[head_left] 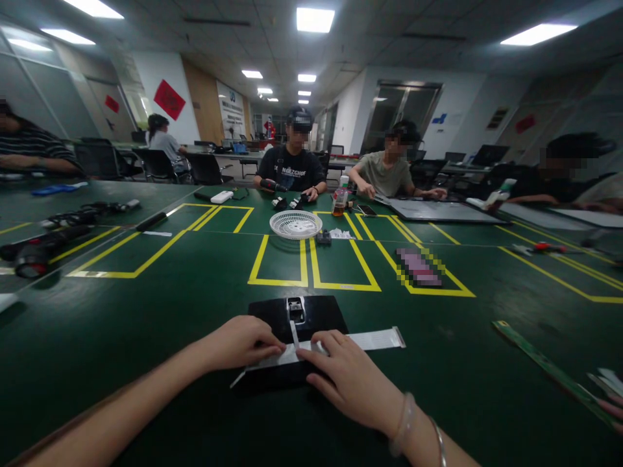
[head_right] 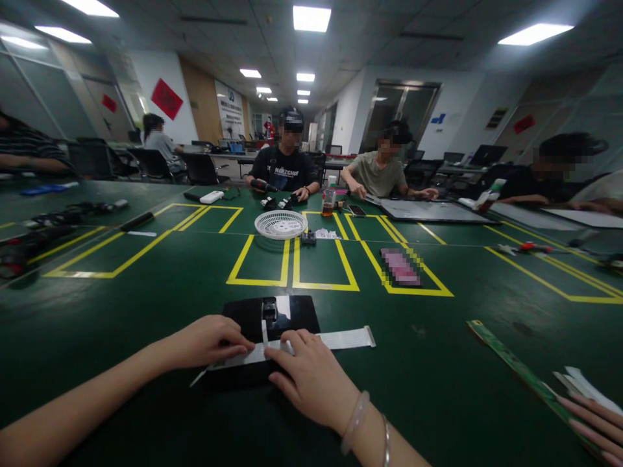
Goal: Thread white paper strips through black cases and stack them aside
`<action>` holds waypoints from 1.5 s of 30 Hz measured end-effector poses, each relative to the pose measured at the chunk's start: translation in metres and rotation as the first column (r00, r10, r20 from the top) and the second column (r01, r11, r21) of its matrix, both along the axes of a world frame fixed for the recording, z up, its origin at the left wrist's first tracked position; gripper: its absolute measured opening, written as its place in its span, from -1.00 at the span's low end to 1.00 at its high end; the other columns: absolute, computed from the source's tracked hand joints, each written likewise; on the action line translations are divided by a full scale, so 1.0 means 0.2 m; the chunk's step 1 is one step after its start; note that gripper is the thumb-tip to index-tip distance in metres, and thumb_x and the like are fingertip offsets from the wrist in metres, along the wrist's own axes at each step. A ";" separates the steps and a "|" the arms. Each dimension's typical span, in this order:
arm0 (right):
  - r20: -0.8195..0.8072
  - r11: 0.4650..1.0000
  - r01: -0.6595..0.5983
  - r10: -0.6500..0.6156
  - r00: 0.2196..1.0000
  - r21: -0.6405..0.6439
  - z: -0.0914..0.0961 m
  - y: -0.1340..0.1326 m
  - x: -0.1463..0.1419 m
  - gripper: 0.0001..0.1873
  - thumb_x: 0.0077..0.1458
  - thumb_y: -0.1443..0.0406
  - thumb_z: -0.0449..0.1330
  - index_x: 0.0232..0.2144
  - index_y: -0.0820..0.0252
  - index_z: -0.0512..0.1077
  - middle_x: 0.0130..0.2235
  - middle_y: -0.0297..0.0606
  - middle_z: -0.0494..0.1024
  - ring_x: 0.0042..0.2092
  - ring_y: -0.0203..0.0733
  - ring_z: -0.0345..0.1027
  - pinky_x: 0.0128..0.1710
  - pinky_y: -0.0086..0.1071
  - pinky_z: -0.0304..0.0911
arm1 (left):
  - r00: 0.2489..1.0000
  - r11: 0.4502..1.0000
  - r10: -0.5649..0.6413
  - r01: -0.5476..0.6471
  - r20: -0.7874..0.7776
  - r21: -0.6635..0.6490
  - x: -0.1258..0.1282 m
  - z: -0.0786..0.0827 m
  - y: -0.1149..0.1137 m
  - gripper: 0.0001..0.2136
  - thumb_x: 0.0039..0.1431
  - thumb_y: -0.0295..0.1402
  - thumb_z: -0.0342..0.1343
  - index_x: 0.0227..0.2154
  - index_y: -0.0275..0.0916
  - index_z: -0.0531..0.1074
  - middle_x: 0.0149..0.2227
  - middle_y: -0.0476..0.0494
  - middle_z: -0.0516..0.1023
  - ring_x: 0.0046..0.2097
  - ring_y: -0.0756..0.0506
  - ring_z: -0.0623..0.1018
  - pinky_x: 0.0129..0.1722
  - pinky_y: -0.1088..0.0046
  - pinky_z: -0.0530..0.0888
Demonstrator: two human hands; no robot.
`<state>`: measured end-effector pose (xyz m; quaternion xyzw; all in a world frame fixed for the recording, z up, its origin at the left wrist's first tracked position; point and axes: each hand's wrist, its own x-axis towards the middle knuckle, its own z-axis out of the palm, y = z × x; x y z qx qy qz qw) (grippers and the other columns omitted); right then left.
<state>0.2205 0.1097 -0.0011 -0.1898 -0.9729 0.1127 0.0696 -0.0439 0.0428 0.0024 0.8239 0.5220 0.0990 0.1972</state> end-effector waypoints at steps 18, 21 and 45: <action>-0.030 0.999 -0.009 0.010 0.999 0.051 0.01 0.00 0.00 -0.64 0.28 0.17 0.11 0.12 -0.08 0.34 0.01 -0.22 0.39 0.01 -0.04 0.24 0.05 -0.10 0.19 | 0.941 0.936 0.309 -0.327 0.142 0.132 0.02 -0.08 0.20 -0.31 0.04 -0.08 0.30 0.20 -0.20 0.26 0.24 -0.26 0.27 0.22 -0.29 0.29 0.21 0.11 0.26; -0.033 0.999 -0.008 0.010 0.999 0.041 0.00 0.00 0.00 -0.62 0.27 0.17 0.13 0.13 -0.12 0.32 0.02 -0.22 0.38 0.02 -0.04 0.24 0.07 -0.09 0.18 | 0.950 0.942 0.301 -0.310 0.084 0.126 0.08 -0.10 0.24 -0.25 -0.03 -0.08 0.34 0.21 -0.19 0.25 0.21 -0.26 0.30 0.21 -0.31 0.31 0.20 0.10 0.27; -0.138 0.999 0.009 -0.002 0.990 0.046 0.01 0.04 0.02 -0.53 0.27 0.20 0.13 0.21 -0.04 0.24 0.05 -0.20 0.40 0.07 -0.05 0.24 0.19 -0.01 0.07 | 0.946 0.937 0.268 -0.300 0.180 0.180 0.07 -0.21 0.24 -0.24 0.01 -0.01 0.31 0.24 -0.18 0.21 0.25 -0.29 0.28 0.23 -0.31 0.29 0.22 0.09 0.22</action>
